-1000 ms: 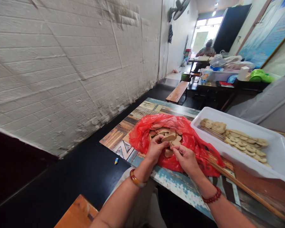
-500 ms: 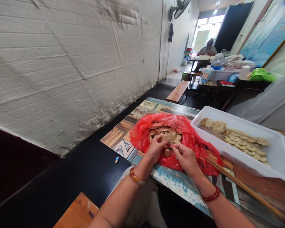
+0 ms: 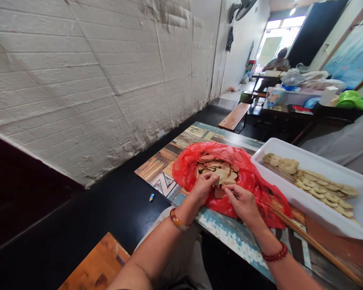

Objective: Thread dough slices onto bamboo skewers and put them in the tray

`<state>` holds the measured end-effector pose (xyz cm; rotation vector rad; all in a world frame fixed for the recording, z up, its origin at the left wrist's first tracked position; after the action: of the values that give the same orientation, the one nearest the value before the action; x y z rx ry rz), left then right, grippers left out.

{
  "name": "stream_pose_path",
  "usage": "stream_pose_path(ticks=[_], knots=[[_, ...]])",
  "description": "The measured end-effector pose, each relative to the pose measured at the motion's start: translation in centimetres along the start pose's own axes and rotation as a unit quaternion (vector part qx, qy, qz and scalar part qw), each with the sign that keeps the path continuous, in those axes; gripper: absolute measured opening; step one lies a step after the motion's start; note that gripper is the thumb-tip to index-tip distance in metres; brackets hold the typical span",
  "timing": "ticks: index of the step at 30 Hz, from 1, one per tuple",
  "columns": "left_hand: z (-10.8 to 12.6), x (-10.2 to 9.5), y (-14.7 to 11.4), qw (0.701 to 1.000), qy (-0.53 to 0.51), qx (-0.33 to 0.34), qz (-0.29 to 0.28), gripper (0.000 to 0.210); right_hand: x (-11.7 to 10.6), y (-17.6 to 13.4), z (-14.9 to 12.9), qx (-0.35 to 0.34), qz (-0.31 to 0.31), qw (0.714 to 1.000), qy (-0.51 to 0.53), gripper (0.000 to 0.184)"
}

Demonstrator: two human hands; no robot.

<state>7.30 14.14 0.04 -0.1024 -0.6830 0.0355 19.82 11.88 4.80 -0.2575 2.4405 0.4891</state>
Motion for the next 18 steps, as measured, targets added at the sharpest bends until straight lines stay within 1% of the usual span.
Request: stream_pose_path(ticks=[6, 11, 18], knots=[[0.04, -0.11, -0.17, 0.999, -0.031, -0.024, 0.014, 0.034, 0.01, 0.02, -0.26, 0.002, -0.019, 1.000, 0.009, 0.029], [0.27, 0.03, -0.38, 0.998, -0.043, -0.033, 0.011, 0.035, 0.29, -0.05, 0.04, 0.011, -0.033, 0.999, 0.014, 0.033], [0.24, 0.25, -0.52, 0.998, -0.055, -0.038, 0.005, 0.029, 0.39, -0.05, 0.59, 0.029, -0.033, 0.999, 0.024, 0.034]])
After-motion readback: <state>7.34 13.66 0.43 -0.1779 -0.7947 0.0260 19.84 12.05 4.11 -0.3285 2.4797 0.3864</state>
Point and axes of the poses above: each hand's wrist, its own y-axis towards the middle knuckle, its own x-axis out of the palm, z = x × y, the point moved 9 cm from there along y, towards the middle knuckle, and after that the axes turned 9 degrees about -y, right-handed, at the moved point
